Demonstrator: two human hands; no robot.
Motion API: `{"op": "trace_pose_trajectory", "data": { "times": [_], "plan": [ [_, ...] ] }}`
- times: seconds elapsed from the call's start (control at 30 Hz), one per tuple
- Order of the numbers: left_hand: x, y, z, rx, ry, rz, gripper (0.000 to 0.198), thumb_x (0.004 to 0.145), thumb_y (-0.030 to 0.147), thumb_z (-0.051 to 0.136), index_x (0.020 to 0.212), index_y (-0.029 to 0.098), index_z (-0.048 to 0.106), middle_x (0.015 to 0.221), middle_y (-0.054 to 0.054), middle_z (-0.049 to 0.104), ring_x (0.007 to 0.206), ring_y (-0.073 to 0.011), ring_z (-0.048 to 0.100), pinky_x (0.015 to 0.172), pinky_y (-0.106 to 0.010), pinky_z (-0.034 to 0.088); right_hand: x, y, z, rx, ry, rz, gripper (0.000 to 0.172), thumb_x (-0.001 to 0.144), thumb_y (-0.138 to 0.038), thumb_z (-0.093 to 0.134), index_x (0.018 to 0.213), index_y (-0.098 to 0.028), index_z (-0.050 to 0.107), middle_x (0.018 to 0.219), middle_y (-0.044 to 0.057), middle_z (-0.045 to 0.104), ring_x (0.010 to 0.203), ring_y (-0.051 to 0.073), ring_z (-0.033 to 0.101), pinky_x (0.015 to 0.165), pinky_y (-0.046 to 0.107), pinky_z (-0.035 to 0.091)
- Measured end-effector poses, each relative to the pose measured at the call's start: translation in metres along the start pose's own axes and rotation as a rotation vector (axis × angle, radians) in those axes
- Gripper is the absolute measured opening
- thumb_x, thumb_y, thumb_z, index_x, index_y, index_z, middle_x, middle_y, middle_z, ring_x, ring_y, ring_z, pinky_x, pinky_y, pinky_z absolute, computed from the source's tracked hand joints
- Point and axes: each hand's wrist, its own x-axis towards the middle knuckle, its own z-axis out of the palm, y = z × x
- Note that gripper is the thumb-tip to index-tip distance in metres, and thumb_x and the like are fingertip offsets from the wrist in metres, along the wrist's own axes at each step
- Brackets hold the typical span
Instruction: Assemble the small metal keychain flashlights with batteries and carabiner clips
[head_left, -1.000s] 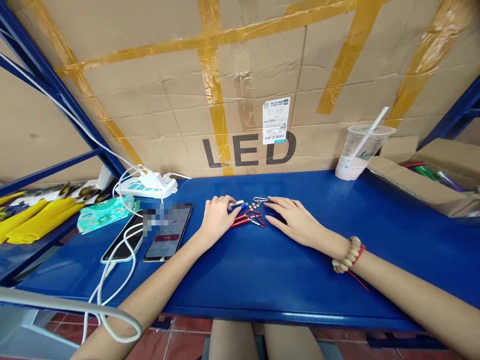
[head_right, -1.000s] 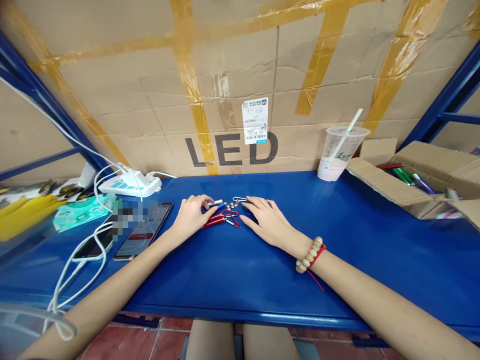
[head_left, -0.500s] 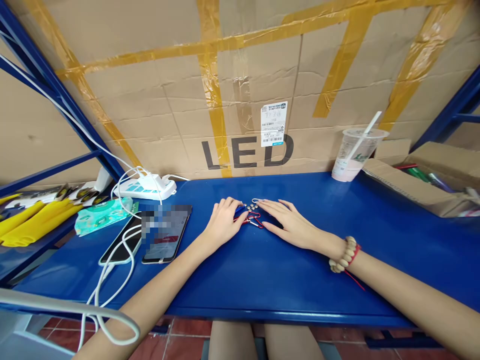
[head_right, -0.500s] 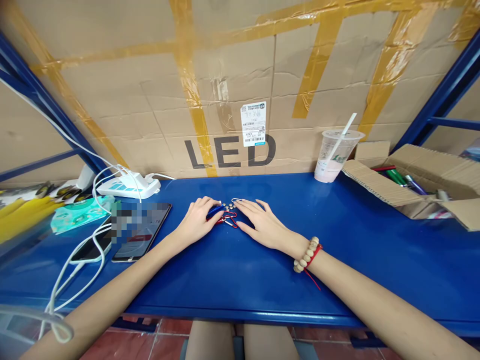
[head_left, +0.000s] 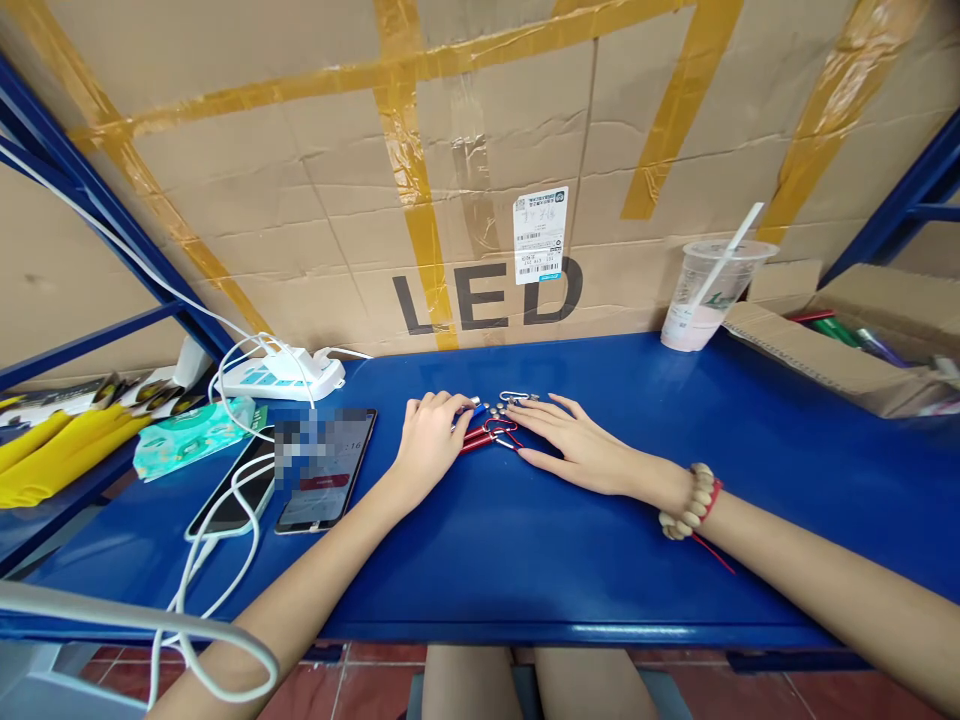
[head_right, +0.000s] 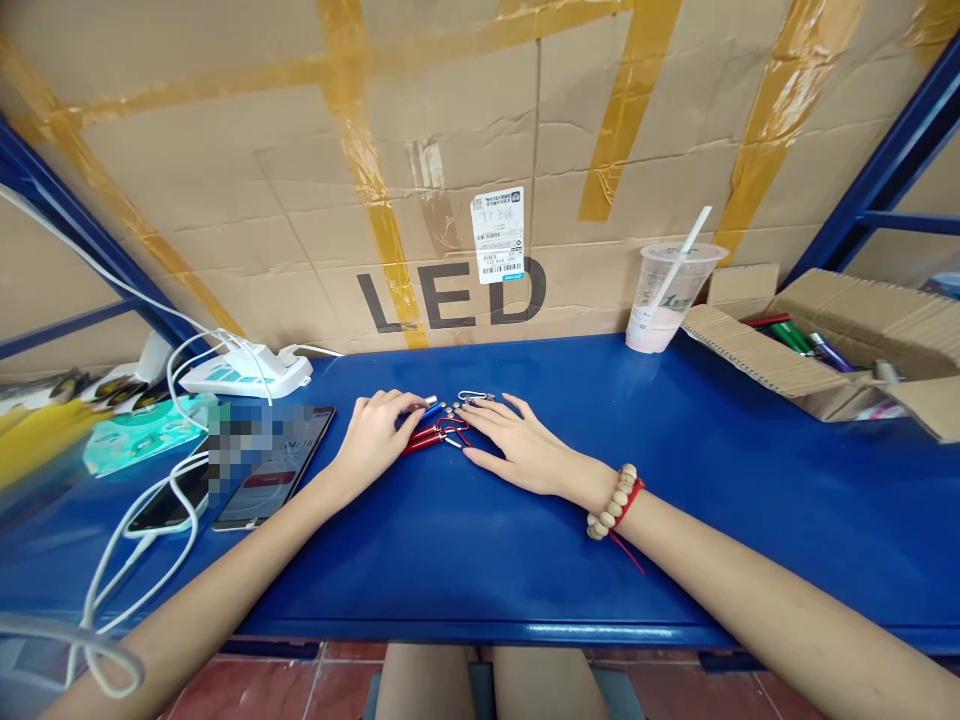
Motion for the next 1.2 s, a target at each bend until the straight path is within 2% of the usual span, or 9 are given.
{"op": "trace_pose_trajectory", "data": {
  "times": [0.17, 0.33, 0.5, 0.63, 0.77, 0.9, 1.03, 1.2],
  "plan": [
    [0.002, -0.002, -0.007, 0.008, -0.039, -0.069, 0.019, 0.088, 0.029, 0.05, 0.089, 0.023, 0.068, 0.09, -0.001, 0.069, 0.087, -0.0201, 0.059, 0.074, -0.034, 0.031, 0.0, 0.001, 0.0, -0.045, 0.081, 0.052, 0.048, 0.093, -0.044, 0.033, 0.135, -0.022, 0.038, 0.136, 0.006, 0.045, 0.126, 0.022, 0.038, 0.106, 0.047, 0.022],
    [0.004, -0.005, -0.011, 0.016, -0.04, -0.106, 0.018, 0.085, 0.034, 0.055, 0.085, 0.024, 0.069, 0.086, 0.0, 0.07, 0.086, -0.021, 0.059, 0.073, -0.034, 0.031, 0.001, 0.002, 0.0, -0.085, 0.185, 0.072, 0.037, 0.091, -0.034, 0.039, 0.125, -0.021, 0.048, 0.127, 0.006, 0.055, 0.113, 0.021, 0.05, 0.099, 0.044, 0.029],
    [0.005, -0.007, -0.007, 0.027, -0.078, -0.097, 0.02, 0.082, 0.037, 0.058, 0.089, 0.022, 0.069, 0.088, -0.002, 0.071, 0.084, -0.0213, 0.061, 0.073, -0.033, 0.035, 0.001, 0.003, -0.003, -0.049, 0.273, 0.082, 0.027, 0.086, -0.022, 0.047, 0.111, -0.021, 0.058, 0.1, 0.003, 0.068, 0.093, 0.017, 0.059, 0.092, 0.038, 0.033],
    [0.007, -0.015, 0.002, -0.044, -0.09, -0.052, 0.017, 0.079, 0.032, 0.061, 0.091, 0.022, 0.069, 0.087, -0.003, 0.07, 0.077, -0.0198, 0.061, 0.069, -0.031, 0.04, 0.001, 0.004, -0.005, -0.013, 0.269, 0.091, 0.02, 0.083, -0.019, 0.051, 0.1, -0.022, 0.061, 0.087, 0.0, 0.07, 0.087, 0.016, 0.06, 0.089, 0.037, 0.032],
    [0.009, -0.022, 0.009, -0.108, -0.025, -0.044, 0.014, 0.079, 0.026, 0.061, 0.089, 0.021, 0.069, 0.083, -0.003, 0.068, 0.074, -0.0188, 0.06, 0.066, -0.03, 0.042, 0.001, 0.004, -0.005, -0.009, 0.254, 0.082, 0.018, 0.084, -0.021, 0.05, 0.097, -0.023, 0.062, 0.088, 0.001, 0.07, 0.086, 0.018, 0.06, 0.085, 0.037, 0.034],
    [0.01, -0.021, 0.008, -0.185, 0.113, -0.049, 0.014, 0.081, 0.022, 0.059, 0.092, 0.021, 0.066, 0.082, -0.002, 0.064, 0.077, -0.0179, 0.058, 0.067, -0.029, 0.043, 0.001, 0.004, -0.005, -0.02, 0.231, 0.09, 0.018, 0.084, -0.022, 0.051, 0.099, -0.022, 0.062, 0.089, 0.001, 0.069, 0.085, 0.018, 0.059, 0.081, 0.035, 0.035],
    [0.009, -0.015, 0.004, -0.258, 0.21, 0.045, 0.013, 0.084, 0.018, 0.054, 0.095, 0.02, 0.061, 0.089, -0.003, 0.062, 0.082, -0.0166, 0.057, 0.076, -0.031, 0.044, 0.0, 0.003, -0.005, -0.013, 0.223, 0.093, 0.016, 0.084, -0.023, 0.053, 0.098, -0.022, 0.062, 0.09, 0.001, 0.068, 0.086, 0.018, 0.059, 0.079, 0.034, 0.036],
    [0.004, -0.005, 0.002, -0.258, 0.162, 0.276, 0.015, 0.09, 0.018, 0.044, 0.099, 0.019, 0.056, 0.097, -0.004, 0.059, 0.093, -0.0177, 0.054, 0.086, -0.033, 0.043, 0.001, 0.002, -0.003, -0.012, 0.214, 0.087, 0.016, 0.084, -0.023, 0.054, 0.099, -0.023, 0.062, 0.09, 0.001, 0.068, 0.085, 0.018, 0.059, 0.076, 0.033, 0.037]
  ]
}}
